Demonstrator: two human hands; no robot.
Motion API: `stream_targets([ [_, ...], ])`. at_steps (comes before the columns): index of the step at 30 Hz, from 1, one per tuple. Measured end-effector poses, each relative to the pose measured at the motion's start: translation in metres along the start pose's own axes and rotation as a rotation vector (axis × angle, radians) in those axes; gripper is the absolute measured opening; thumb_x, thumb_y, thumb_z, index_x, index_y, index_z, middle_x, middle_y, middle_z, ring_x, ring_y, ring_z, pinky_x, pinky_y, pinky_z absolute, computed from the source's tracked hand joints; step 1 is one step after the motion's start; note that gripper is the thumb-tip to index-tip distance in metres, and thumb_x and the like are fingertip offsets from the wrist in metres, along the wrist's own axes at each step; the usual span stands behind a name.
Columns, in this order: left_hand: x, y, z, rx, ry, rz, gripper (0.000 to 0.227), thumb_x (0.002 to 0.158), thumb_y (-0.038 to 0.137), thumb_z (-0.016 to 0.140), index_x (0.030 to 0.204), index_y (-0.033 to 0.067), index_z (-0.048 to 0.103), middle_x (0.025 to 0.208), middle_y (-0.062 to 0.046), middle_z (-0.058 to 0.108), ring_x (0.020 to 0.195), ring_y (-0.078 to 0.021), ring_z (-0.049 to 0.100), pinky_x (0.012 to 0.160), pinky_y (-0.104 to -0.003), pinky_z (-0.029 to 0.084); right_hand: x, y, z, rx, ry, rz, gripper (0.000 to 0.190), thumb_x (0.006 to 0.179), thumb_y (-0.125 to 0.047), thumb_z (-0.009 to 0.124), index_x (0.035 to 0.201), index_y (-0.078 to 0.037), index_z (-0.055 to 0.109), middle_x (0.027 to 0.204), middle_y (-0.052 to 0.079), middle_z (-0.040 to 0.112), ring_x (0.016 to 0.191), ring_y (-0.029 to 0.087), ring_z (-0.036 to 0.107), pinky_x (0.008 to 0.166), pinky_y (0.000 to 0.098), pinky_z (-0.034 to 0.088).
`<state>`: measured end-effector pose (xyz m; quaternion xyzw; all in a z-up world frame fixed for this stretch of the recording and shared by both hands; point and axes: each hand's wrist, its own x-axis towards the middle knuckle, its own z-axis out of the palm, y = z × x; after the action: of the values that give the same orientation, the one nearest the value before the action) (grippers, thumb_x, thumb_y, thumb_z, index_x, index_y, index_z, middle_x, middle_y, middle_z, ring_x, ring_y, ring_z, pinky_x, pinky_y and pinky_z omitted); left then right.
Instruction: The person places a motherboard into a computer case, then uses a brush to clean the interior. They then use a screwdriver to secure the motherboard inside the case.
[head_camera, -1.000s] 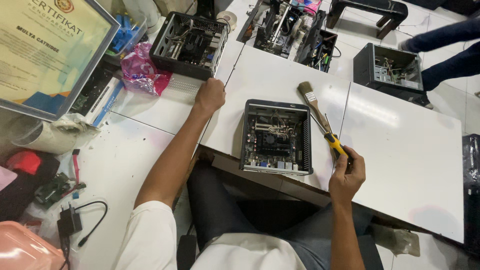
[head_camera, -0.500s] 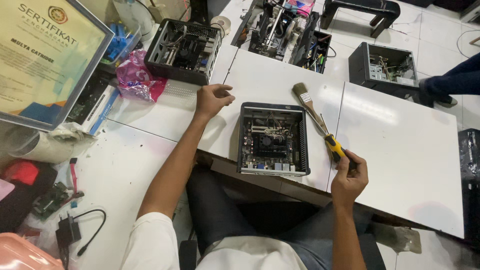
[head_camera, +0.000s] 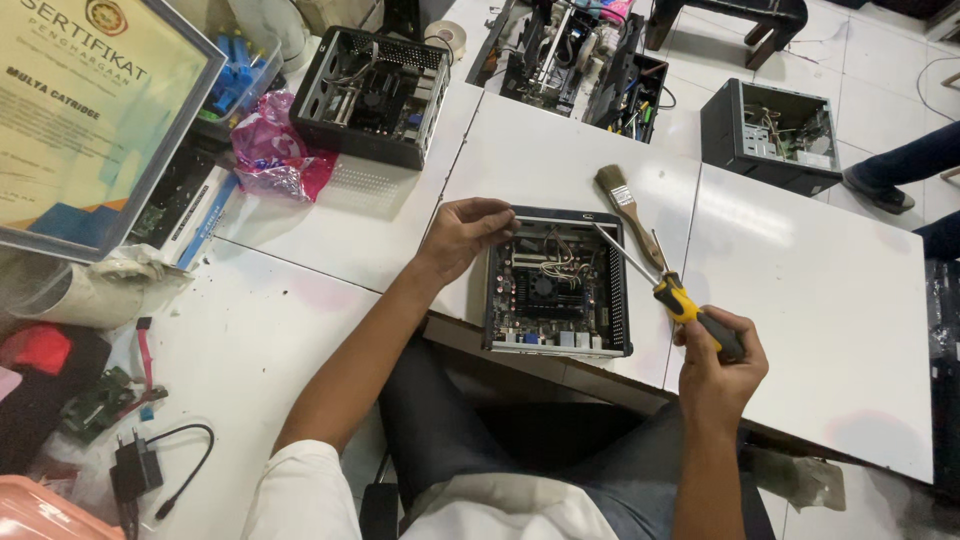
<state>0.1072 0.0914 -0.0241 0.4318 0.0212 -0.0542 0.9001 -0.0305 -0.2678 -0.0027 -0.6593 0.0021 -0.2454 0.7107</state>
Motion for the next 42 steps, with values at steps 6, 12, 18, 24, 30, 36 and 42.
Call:
stream_targets([
  [6, -0.034, 0.008, 0.048, -0.164, -0.177, 0.058, 0.023, 0.089, -0.010, 0.083, 0.107, 0.0033, 0.082, 0.100, -0.022, 0.082, 0.096, -0.0331, 0.082, 0.082, -0.035, 0.071, -0.007, -0.036, 0.034, -0.116, -0.161, -0.165, 0.032, 0.096, -0.003, 0.081, 0.112, 0.012, 0.057, 0.110, 0.036, 0.067, 0.078, 0.028, 0.068, 0.069, 0.0413, 0.057],
  [12, -0.041, 0.003, 0.050, -0.204, -0.256, 0.062, 0.019, 0.088, -0.008, 0.084, 0.106, -0.0003, 0.084, 0.103, -0.018, 0.082, 0.097, -0.0301, 0.081, 0.089, -0.037, 0.071, -0.016, -0.053, 0.058, -0.105, -0.100, -0.082, 0.016, 0.101, -0.005, 0.070, 0.109, -0.005, 0.056, 0.118, 0.029, 0.069, 0.075, 0.025, 0.061, 0.076, 0.0327, 0.056],
  [18, -0.043, 0.008, 0.053, -0.250, -0.231, 0.097, 0.020, 0.089, -0.012, 0.081, 0.106, -0.0019, 0.083, 0.106, -0.019, 0.082, 0.097, -0.0290, 0.080, 0.087, -0.035, 0.071, -0.019, -0.041, 0.056, -0.004, -0.111, -0.062, 0.017, 0.100, -0.006, 0.070, 0.111, -0.006, 0.056, 0.117, 0.030, 0.067, 0.102, 0.030, 0.065, 0.074, 0.0321, 0.055],
  [24, -0.045, 0.012, 0.054, -0.254, -0.234, 0.059, 0.017, 0.088, -0.008, 0.084, 0.104, -0.0027, 0.083, 0.100, -0.019, 0.082, 0.092, -0.0300, 0.081, 0.085, -0.037, 0.072, -0.018, -0.040, 0.051, -0.043, -0.171, -0.097, 0.022, 0.102, -0.013, 0.074, 0.112, -0.006, 0.056, 0.119, 0.029, 0.068, 0.107, 0.029, 0.067, 0.080, 0.0326, 0.059],
  [30, -0.043, 0.008, 0.049, -0.234, -0.201, 0.020, 0.022, 0.089, -0.004, 0.085, 0.111, -0.0051, 0.081, 0.102, -0.018, 0.081, 0.092, -0.0290, 0.080, 0.088, -0.040, 0.071, -0.019, -0.054, 0.055, -0.196, -0.241, -0.200, 0.022, 0.101, -0.007, 0.072, 0.113, -0.004, 0.055, 0.122, 0.032, 0.067, 0.124, 0.037, 0.069, 0.114, 0.0459, 0.057],
  [36, -0.040, -0.013, 0.043, -0.119, -0.173, 0.044, 0.017, 0.094, 0.000, 0.083, 0.110, -0.0014, 0.081, 0.099, -0.024, 0.081, 0.088, -0.0287, 0.081, 0.078, -0.037, 0.071, -0.018, -0.038, 0.057, 0.186, -0.153, 0.116, 0.026, 0.106, -0.007, 0.066, 0.122, -0.007, 0.046, 0.115, 0.023, 0.071, 0.080, 0.018, 0.070, 0.067, 0.0251, 0.061],
  [42, -0.037, -0.012, 0.044, -0.203, -0.077, 0.075, 0.016, 0.094, -0.002, 0.081, 0.110, -0.0060, 0.080, 0.096, -0.025, 0.080, 0.084, -0.0309, 0.082, 0.073, -0.038, 0.073, -0.037, 0.009, 0.057, 0.523, -0.028, 0.420, 0.029, 0.104, -0.016, 0.069, 0.128, -0.008, 0.057, 0.111, 0.016, 0.074, 0.094, 0.021, 0.077, 0.081, 0.0194, 0.066],
])
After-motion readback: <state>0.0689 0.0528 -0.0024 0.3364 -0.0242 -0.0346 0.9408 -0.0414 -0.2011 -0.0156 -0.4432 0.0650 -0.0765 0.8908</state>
